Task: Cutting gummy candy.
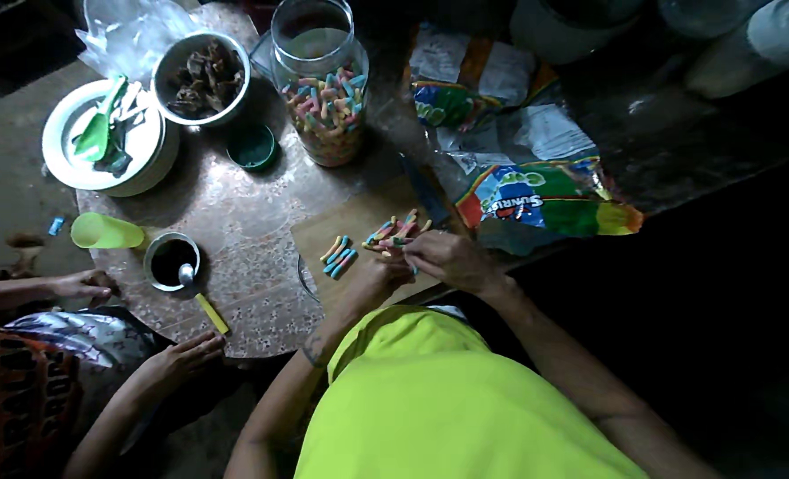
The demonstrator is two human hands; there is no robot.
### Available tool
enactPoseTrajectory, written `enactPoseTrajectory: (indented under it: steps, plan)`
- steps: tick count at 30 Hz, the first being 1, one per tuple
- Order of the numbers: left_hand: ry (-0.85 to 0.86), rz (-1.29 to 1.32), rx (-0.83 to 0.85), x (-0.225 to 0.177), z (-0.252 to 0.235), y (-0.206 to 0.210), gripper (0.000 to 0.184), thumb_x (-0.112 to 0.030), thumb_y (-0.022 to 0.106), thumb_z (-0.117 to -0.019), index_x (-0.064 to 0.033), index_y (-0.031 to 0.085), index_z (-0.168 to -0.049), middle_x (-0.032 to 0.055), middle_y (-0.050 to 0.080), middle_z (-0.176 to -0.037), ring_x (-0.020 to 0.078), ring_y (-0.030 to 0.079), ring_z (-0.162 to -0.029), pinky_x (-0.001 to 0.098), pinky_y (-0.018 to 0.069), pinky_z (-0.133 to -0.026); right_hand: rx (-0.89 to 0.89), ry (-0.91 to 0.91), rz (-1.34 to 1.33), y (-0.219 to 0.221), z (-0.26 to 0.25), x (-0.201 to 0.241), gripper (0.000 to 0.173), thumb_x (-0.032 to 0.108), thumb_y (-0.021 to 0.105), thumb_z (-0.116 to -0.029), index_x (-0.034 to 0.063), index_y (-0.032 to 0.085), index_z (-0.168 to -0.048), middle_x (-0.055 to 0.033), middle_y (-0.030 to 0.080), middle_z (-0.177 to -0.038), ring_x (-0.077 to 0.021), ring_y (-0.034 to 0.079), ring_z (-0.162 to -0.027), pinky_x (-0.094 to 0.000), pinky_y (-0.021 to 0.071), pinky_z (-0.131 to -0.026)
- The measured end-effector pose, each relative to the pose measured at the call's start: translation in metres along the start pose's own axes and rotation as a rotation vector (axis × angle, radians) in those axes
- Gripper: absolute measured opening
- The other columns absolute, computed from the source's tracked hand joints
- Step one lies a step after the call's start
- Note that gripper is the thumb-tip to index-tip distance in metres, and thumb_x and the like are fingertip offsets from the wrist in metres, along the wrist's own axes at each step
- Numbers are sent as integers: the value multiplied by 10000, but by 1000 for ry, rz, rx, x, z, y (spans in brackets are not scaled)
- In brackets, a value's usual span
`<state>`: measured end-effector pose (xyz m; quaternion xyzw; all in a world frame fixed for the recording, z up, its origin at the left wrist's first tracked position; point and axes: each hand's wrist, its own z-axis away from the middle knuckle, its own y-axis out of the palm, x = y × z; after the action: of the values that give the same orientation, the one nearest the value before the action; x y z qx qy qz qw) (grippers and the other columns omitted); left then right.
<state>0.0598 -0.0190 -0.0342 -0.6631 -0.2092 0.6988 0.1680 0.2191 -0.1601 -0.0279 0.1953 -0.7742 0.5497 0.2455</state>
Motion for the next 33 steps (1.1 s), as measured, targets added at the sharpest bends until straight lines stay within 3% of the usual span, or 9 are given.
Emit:
enactPoseTrajectory:
  steps: [2, 7, 10, 13, 18, 22, 28, 30, 33]
  plan:
    - [40, -32, 51, 7, 6, -8, 201, -89, 625, -990, 47, 770, -1015, 184, 752, -991, 277, 727, -945, 422, 554, -919, 62, -56, 42, 3, -2, 0, 162, 59, 638, -965, -28, 754, -1036, -194, 736, -978, -343, 734, -928, -449, 601, -850]
    - [-150, -98, -275, 19, 23, -31, 193, -80, 654, -976, 13, 766, -1103, 159, 761, -1000, 268, 733, -920, 454, 564, -898, 171, -20, -33, 0, -4, 1, 181, 64, 601, -997, -14, 751, -1061, -186, 735, -1009, -335, 726, -958, -469, 589, -878]
    - [-230, -122, -343, 27, 35, -23, 186, -114, 670, -970, 24, 759, -1058, 167, 756, -1014, 278, 727, -960, 462, 554, -935, 321, 32, -107, 8, -11, 5, 198, 46, 584, -1012, -30, 744, -1100, -215, 725, -1062, -359, 713, -1007, -483, 569, -931]
    - [-332, -153, -488, 45, 57, -1, 209, -156, 692, -957, 15, 770, -1047, 205, 726, -1073, 303, 710, -993, 442, 572, -909, 205, 141, -98, 14, -20, 3, 228, 6, 621, -975, 8, 758, -1157, -204, 728, -1114, -351, 710, -1044, -486, 562, -954]
    - [-459, -279, -687, 69, 83, 35, 205, -171, 712, -937, -9, 782, -1041, 219, 711, -1022, 369, 693, -977, 511, 568, -882, -76, 326, -350, 35, -31, 12, 136, 96, 711, -957, 11, 759, -1052, -137, 736, -1065, -197, 719, -945, -350, 604, -862]
    - [-406, -408, -749, 76, 89, 43, 250, -204, 749, -907, -11, 775, -1064, 190, 728, -939, 371, 705, -894, 522, 571, -817, -43, 526, -471, 37, -36, 24, 182, 152, 749, -943, 15, 721, -1060, -97, 724, -949, -147, 681, -791, -340, 584, -756]
    - [-416, -242, -790, 71, 95, 43, 263, -180, 640, -987, 47, 720, -1093, 219, 700, -1038, 324, 690, -890, 453, 578, -818, 302, 756, -692, 72, -39, 26, 290, 130, 767, -923, -67, 648, -1099, -132, 700, -969, -152, 689, -819, -342, 593, -822]
    - [-348, -231, -769, 73, 95, 45, 319, -181, 734, -917, 61, 709, -1122, 254, 683, -1097, 348, 691, -932, 459, 580, -839, 316, 793, -778, 90, -35, 22, 280, 102, 751, -927, -79, 622, -1098, -125, 690, -946, -124, 669, -795, -311, 580, -793]
    - [-297, -253, -705, 77, 94, 46, 333, -230, 793, -881, 9, 746, -1109, 257, 676, -1145, 383, 679, -1028, 496, 566, -918, 383, 742, -590, 87, -33, 23, 304, 212, 679, -1002, -43, 658, -1167, -161, 703, -1050, -197, 690, -894, -368, 573, -872]
